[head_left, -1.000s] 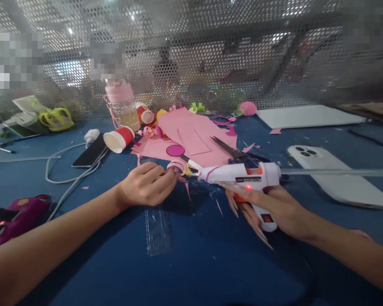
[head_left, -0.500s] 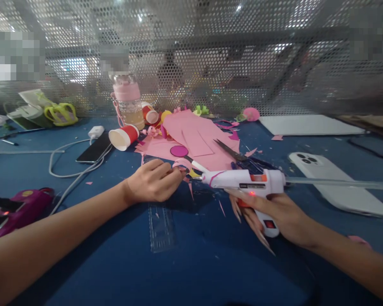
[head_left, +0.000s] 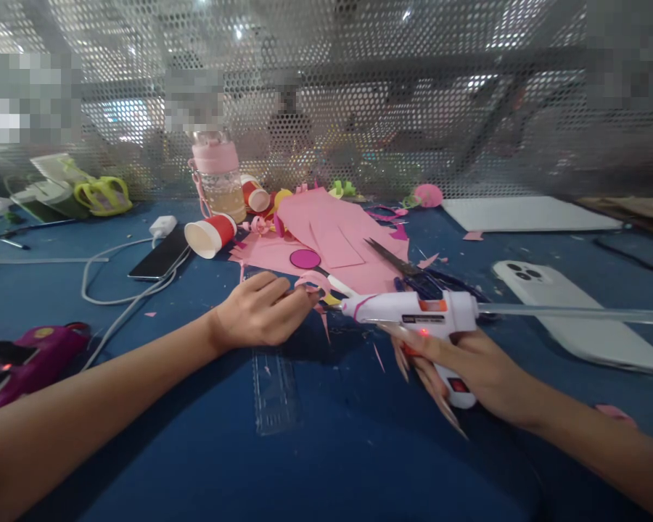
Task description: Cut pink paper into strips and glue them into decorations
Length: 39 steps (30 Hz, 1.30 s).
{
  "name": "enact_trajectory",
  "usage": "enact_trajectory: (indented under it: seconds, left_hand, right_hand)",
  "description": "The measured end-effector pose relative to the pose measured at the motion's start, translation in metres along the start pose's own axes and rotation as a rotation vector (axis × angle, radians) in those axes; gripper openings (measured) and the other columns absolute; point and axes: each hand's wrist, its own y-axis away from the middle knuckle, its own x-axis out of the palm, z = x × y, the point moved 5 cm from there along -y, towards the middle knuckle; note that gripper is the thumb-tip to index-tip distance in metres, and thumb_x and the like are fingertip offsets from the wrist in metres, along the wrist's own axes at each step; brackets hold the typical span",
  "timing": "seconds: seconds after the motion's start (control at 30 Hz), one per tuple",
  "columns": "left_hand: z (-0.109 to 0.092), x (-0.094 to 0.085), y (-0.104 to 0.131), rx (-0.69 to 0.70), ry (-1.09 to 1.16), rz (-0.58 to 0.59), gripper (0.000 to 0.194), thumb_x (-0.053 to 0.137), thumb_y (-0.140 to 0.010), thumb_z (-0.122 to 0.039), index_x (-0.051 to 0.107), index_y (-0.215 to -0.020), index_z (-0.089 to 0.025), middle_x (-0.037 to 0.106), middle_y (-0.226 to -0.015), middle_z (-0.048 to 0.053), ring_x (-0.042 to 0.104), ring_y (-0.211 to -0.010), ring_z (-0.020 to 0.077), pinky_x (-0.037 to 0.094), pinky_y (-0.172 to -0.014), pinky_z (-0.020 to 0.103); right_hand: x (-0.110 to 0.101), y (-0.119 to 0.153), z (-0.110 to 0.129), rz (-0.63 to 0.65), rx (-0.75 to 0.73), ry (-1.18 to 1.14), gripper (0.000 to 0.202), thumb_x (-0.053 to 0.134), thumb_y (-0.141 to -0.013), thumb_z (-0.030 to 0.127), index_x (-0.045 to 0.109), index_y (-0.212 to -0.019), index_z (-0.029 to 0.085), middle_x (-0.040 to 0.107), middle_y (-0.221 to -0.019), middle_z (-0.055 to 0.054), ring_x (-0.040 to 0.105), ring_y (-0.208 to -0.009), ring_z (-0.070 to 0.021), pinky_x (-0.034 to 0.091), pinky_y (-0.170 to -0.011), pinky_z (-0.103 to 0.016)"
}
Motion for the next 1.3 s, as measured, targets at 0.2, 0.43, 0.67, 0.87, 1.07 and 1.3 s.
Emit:
enact_trajectory:
  seconds: [0.2, 0.43, 0.67, 0.87, 1.07, 1.3]
  left_hand:
    - [0.0007, -0.0005, 0.0001, -0.002, 0.011, -0.002, 0.004, 0.057, -0.08, -0.01, 0.06, -0.079, -0.013, 0.06, -0.055, -0.004, 0.05, -0.045, 0.0082, 0.037, -0.044, 0.024]
    - [0.0016, 0.0001, 0.001, 0.008, 0.0, 0.001, 0.004, 0.058, -0.08, -0.01, 0.06, -0.08, -0.013, 0.061, -0.057, -0.004, 0.051, -0.046, 0.0079, 0.037, -0.044, 0.024]
    - [0.0018, -0.0006, 0.0007, 0.024, 0.011, 0.002, 0.006, 0.055, -0.081, -0.008, 0.059, -0.082, -0.012, 0.062, -0.057, -0.003, 0.052, -0.046, 0.0079, 0.037, -0.043, 0.024]
    - [0.0016, -0.0006, 0.0004, 0.017, -0.002, -0.006, 0.004, 0.057, -0.08, -0.01, 0.059, -0.081, -0.013, 0.061, -0.057, -0.004, 0.051, -0.045, 0.0075, 0.036, -0.043, 0.024]
    - [0.0018, 0.0003, 0.0005, 0.006, -0.006, -0.003, 0.005, 0.059, -0.079, -0.01, 0.06, -0.084, -0.012, 0.06, -0.056, -0.004, 0.049, -0.045, 0.0079, 0.036, -0.043, 0.024]
    - [0.0016, 0.0, 0.0013, 0.007, 0.0, 0.0, 0.004, 0.058, -0.08, -0.011, 0.059, -0.083, -0.013, 0.06, -0.056, -0.004, 0.05, -0.046, 0.0079, 0.036, -0.043, 0.024]
  right_hand:
    - [-0.0012, -0.0009, 0.0021, -0.004, 0.001, 0.04, 0.053, 0.055, -0.047, 0.074, 0.05, -0.039, 0.022, 0.044, -0.028, 0.0, 0.04, -0.028, -0.0093, 0.034, -0.032, -0.023]
    - [0.0, -0.0003, 0.0038, 0.022, -0.072, 0.037, 0.046, 0.055, -0.057, 0.066, 0.05, -0.044, 0.022, 0.044, -0.03, 0.002, 0.042, -0.029, -0.0103, 0.035, -0.032, -0.023]
    - [-0.0005, 0.0, -0.0002, 0.035, -0.027, 0.037, 0.049, 0.056, -0.054, 0.07, 0.051, -0.047, 0.022, 0.045, -0.031, 0.002, 0.042, -0.03, -0.0107, 0.035, -0.032, -0.023]
    - [-0.0014, -0.0019, -0.0042, 0.029, -0.096, 0.012, 0.052, 0.054, -0.06, 0.071, 0.051, -0.045, 0.021, 0.044, -0.031, 0.002, 0.042, -0.031, -0.01, 0.036, -0.035, -0.024]
    - [-0.0009, -0.0015, -0.0028, 0.032, -0.104, 0.016, 0.05, 0.054, -0.059, 0.071, 0.052, -0.047, 0.023, 0.044, -0.03, 0.002, 0.041, -0.029, -0.0115, 0.036, -0.032, -0.025]
    - [0.0003, 0.0001, 0.004, 0.004, -0.066, 0.04, 0.051, 0.055, -0.055, 0.073, 0.051, -0.045, 0.023, 0.043, -0.029, 0.002, 0.042, -0.028, -0.0115, 0.035, -0.032, -0.025]
